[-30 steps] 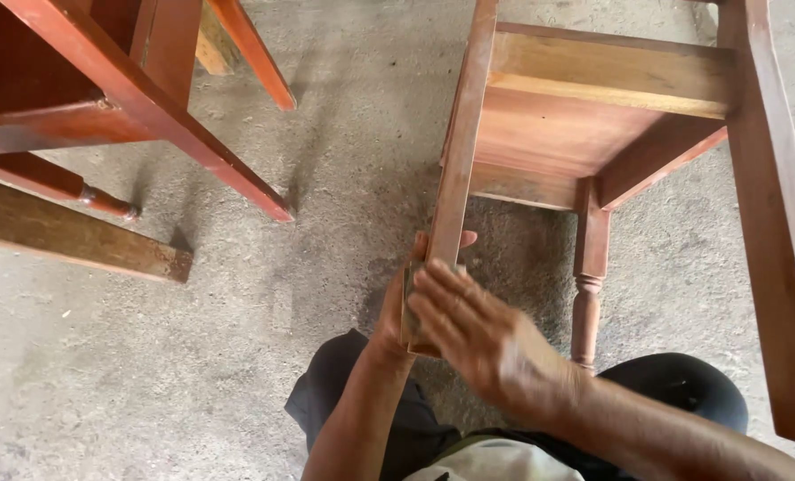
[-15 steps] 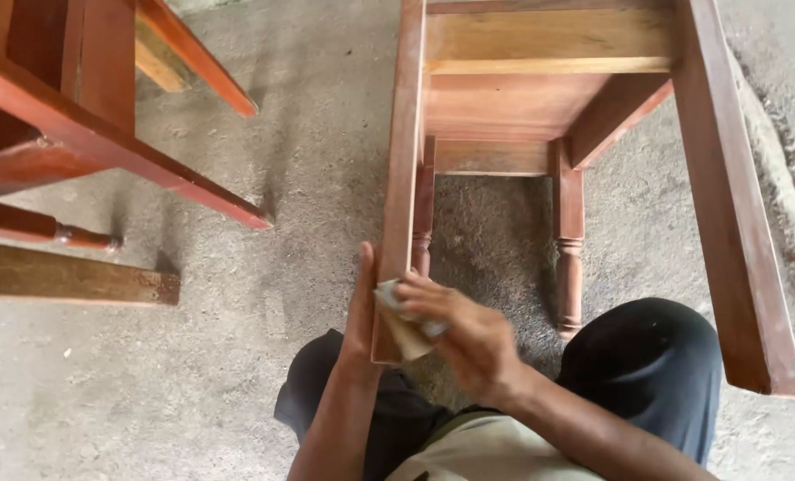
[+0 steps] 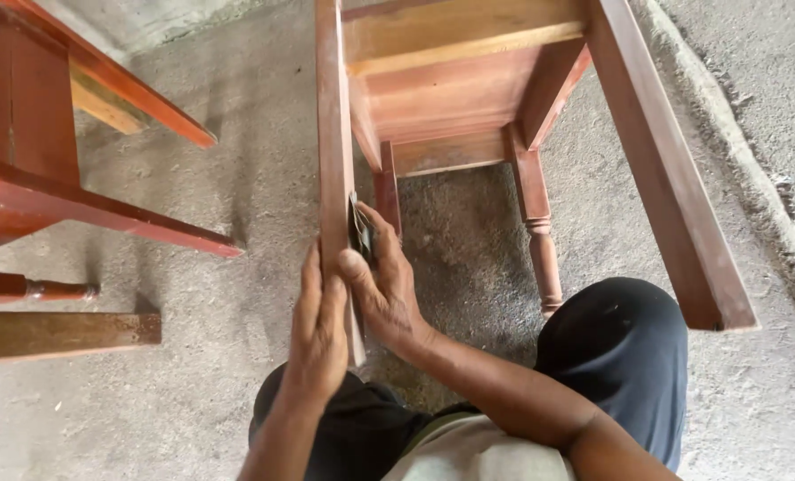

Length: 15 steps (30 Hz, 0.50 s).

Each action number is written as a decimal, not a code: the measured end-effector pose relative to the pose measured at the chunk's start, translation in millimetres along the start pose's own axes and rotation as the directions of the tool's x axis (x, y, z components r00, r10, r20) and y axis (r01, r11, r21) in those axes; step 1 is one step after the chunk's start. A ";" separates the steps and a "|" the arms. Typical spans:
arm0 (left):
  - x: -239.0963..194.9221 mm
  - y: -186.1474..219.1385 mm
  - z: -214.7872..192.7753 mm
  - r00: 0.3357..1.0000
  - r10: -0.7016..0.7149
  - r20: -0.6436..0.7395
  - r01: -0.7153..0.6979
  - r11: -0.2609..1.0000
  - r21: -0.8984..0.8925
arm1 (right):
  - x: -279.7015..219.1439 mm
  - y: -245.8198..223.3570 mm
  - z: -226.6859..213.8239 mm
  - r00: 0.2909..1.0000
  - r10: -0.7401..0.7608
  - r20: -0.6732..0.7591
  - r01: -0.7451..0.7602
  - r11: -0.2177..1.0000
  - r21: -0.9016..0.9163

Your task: The person sands the legs, seat frame, and backrest of a wooden chair using a sanding block. They work on different sections of the chair, including the vertical legs and the horizontal slats, while the chair is positioned on a concrete floor.

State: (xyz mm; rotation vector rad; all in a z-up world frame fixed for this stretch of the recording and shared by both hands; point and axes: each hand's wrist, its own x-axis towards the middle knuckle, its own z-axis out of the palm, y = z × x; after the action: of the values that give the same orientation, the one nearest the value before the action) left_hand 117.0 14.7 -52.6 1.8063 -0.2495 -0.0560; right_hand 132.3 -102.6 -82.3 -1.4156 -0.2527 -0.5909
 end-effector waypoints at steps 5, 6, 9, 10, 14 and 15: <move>-19.2 -26.4 6.6 0.997 0.028 -0.071 -0.032 0.998 -0.057 | 30.2 44.0 8.5 0.976 0.210 -0.064 -0.213 0.976 -0.048; -22.0 -25.8 10.7 0.990 0.113 -0.082 -0.114 0.993 -0.008 | 40.6 64.9 9.6 0.966 0.232 -0.115 -0.242 0.967 -0.081; -22.5 -22.3 13.2 0.992 0.110 -0.069 -0.109 0.994 0.018 | 135.1 111.0 19.3 0.939 0.260 -0.224 -0.282 0.957 -0.070; -24.5 -22.0 13.4 0.991 0.114 -0.066 -0.113 0.993 0.022 | 143.0 110.1 22.1 0.939 0.257 -0.228 -0.279 0.958 -0.066; -24.0 -31.3 13.8 0.990 -0.129 -0.051 0.112 0.960 -0.258 | 96.2 72.2 11.1 0.964 0.237 -0.116 -0.236 0.971 0.028; -23.9 -35.6 12.3 0.983 -0.185 -0.019 0.166 0.917 -0.364 | 63.1 53.2 6.8 0.982 0.182 -0.049 -0.179 0.982 0.055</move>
State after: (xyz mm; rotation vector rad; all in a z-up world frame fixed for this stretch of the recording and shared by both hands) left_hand 96.5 15.8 -92.3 1.4554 -0.0330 -0.1701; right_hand 214.0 -108.5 -94.7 -1.3556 -0.0940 -0.4692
